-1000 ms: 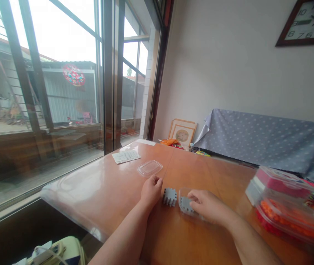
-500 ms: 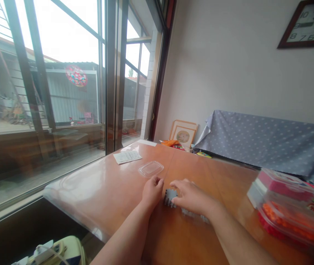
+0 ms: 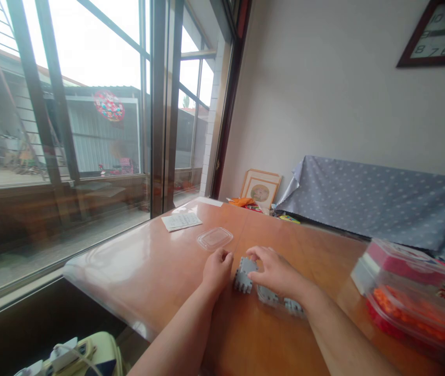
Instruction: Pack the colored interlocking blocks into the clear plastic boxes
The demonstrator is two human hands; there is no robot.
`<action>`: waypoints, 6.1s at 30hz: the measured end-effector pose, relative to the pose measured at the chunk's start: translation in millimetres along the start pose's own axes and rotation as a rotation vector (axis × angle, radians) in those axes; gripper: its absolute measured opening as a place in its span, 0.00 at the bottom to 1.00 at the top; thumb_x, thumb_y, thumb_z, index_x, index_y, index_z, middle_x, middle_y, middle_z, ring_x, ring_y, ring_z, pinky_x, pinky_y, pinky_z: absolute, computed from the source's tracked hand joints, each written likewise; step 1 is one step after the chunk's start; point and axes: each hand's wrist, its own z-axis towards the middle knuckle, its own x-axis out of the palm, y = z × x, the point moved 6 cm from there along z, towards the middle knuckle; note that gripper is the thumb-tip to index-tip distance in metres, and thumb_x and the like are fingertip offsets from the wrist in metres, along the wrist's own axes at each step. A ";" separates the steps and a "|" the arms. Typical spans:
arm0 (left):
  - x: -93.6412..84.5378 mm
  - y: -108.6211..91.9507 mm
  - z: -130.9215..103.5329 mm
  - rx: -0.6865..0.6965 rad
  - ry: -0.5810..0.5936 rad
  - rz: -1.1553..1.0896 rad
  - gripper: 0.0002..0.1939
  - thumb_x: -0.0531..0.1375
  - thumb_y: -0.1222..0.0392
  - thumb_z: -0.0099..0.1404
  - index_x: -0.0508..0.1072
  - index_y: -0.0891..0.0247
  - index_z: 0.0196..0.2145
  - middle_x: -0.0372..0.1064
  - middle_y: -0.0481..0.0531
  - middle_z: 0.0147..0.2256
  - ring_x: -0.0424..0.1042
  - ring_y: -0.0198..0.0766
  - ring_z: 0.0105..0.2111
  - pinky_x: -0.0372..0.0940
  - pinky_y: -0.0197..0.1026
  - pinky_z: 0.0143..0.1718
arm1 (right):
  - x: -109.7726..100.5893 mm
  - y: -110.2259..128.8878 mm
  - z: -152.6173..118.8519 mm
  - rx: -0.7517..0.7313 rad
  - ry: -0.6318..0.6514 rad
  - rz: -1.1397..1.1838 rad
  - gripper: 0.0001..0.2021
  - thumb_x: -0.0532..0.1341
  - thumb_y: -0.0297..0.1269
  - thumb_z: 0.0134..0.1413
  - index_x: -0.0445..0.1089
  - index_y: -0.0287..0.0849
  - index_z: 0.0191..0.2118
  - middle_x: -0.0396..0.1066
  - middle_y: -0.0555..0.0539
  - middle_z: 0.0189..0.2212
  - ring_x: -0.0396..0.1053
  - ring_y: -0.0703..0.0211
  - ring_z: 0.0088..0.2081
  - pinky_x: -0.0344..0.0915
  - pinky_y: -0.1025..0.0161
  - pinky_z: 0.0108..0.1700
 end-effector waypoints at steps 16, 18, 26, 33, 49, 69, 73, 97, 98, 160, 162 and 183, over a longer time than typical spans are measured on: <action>1.9 4.1 2.6 -0.002 0.021 0.001 0.12 0.58 0.52 0.65 0.72 0.62 0.29 0.72 0.48 0.25 0.70 0.35 0.26 0.60 0.36 0.30 | -33.2 -106.8 -84.0 0.267 0.106 -0.029 0.21 0.65 0.36 0.46 0.72 0.48 0.50 0.74 0.45 0.47 0.70 0.49 0.49 0.62 0.57 0.52; 1.5 3.2 2.3 -0.001 0.018 0.003 0.12 0.58 0.52 0.64 0.72 0.62 0.29 0.72 0.48 0.26 0.70 0.36 0.27 0.61 0.36 0.30 | -33.8 -113.0 -88.4 0.294 0.115 -0.047 0.21 0.65 0.36 0.45 0.72 0.48 0.49 0.73 0.45 0.47 0.70 0.48 0.49 0.62 0.57 0.52; 2.1 3.9 2.8 -0.011 0.022 0.013 0.11 0.58 0.52 0.65 0.72 0.62 0.29 0.72 0.48 0.26 0.70 0.35 0.27 0.61 0.35 0.30 | -44.9 -92.5 -80.4 0.226 0.047 -0.017 0.19 0.62 0.37 0.50 0.72 0.47 0.50 0.74 0.44 0.48 0.69 0.49 0.51 0.62 0.57 0.53; 1.8 3.3 1.9 -0.016 0.012 0.006 0.12 0.58 0.52 0.65 0.73 0.62 0.29 0.72 0.48 0.26 0.71 0.36 0.27 0.60 0.35 0.30 | -16.2 -22.8 -38.2 0.067 0.026 0.038 0.18 0.64 0.39 0.51 0.74 0.49 0.49 0.73 0.45 0.47 0.70 0.53 0.49 0.62 0.60 0.53; -0.2 0.5 -0.2 -0.015 -0.007 -0.004 0.09 0.59 0.55 0.63 0.74 0.62 0.29 0.73 0.48 0.26 0.70 0.36 0.28 0.60 0.35 0.30 | 19.7 10.2 -2.3 0.047 0.128 -0.143 0.18 0.65 0.41 0.47 0.73 0.51 0.47 0.75 0.47 0.43 0.68 0.48 0.48 0.57 0.58 0.48; -1.7 -3.6 -1.9 -0.020 -0.005 0.002 0.10 0.59 0.55 0.64 0.72 0.61 0.28 0.72 0.48 0.26 0.70 0.36 0.27 0.59 0.35 0.30 | -2.3 -46.6 -51.8 0.193 0.109 0.110 0.19 0.64 0.36 0.47 0.72 0.44 0.48 0.76 0.46 0.46 0.73 0.54 0.42 0.65 0.62 0.42; -1.8 -4.8 -2.0 -0.024 -0.002 -0.001 0.10 0.59 0.55 0.63 0.72 0.61 0.28 0.72 0.48 0.25 0.70 0.36 0.27 0.59 0.36 0.30 | -12.1 -37.0 -43.2 0.159 0.050 0.075 0.13 0.61 0.37 0.52 0.72 0.45 0.45 0.77 0.46 0.42 0.73 0.54 0.42 0.65 0.61 0.44; -0.7 -1.9 -0.6 -0.022 0.002 -0.008 0.10 0.59 0.55 0.63 0.73 0.62 0.28 0.73 0.48 0.26 0.70 0.36 0.28 0.60 0.35 0.30 | 17.6 16.0 10.3 0.015 0.164 -0.191 0.16 0.65 0.39 0.49 0.74 0.50 0.47 0.78 0.48 0.42 0.70 0.49 0.47 0.57 0.59 0.48; -0.6 -1.5 -0.4 -0.022 0.003 -0.008 0.09 0.59 0.55 0.63 0.73 0.62 0.28 0.73 0.48 0.26 0.70 0.36 0.28 0.60 0.35 0.30 | 10.2 14.8 8.1 0.019 0.129 -0.164 0.16 0.65 0.40 0.50 0.74 0.50 0.47 0.77 0.48 0.43 0.70 0.50 0.47 0.58 0.59 0.48; -1.1 -0.4 -0.4 -0.036 -0.004 -0.026 0.09 0.59 0.56 0.63 0.72 0.62 0.28 0.72 0.48 0.25 0.69 0.35 0.26 0.59 0.35 0.29 | -37.3 -30.6 -47.1 0.168 0.054 -0.134 0.15 0.65 0.41 0.50 0.74 0.49 0.46 0.75 0.47 0.41 0.72 0.51 0.43 0.61 0.61 0.47; -1.7 -0.9 -0.6 -0.037 -0.006 -0.025 0.09 0.60 0.56 0.63 0.72 0.62 0.28 0.71 0.48 0.24 0.69 0.35 0.26 0.59 0.35 0.29 | -33.3 -36.4 -52.8 0.191 0.081 -0.142 0.13 0.65 0.39 0.49 0.75 0.49 0.43 0.75 0.47 0.40 0.72 0.51 0.42 0.61 0.62 0.46; -1.0 -1.9 -0.3 -0.014 0.007 -0.007 0.10 0.58 0.55 0.64 0.73 0.62 0.28 0.72 0.48 0.25 0.70 0.36 0.27 0.59 0.35 0.30 | 9.8 16.5 0.9 0.026 0.189 -0.258 0.20 0.66 0.46 0.49 0.74 0.48 0.49 0.76 0.43 0.46 0.69 0.45 0.51 0.58 0.55 0.52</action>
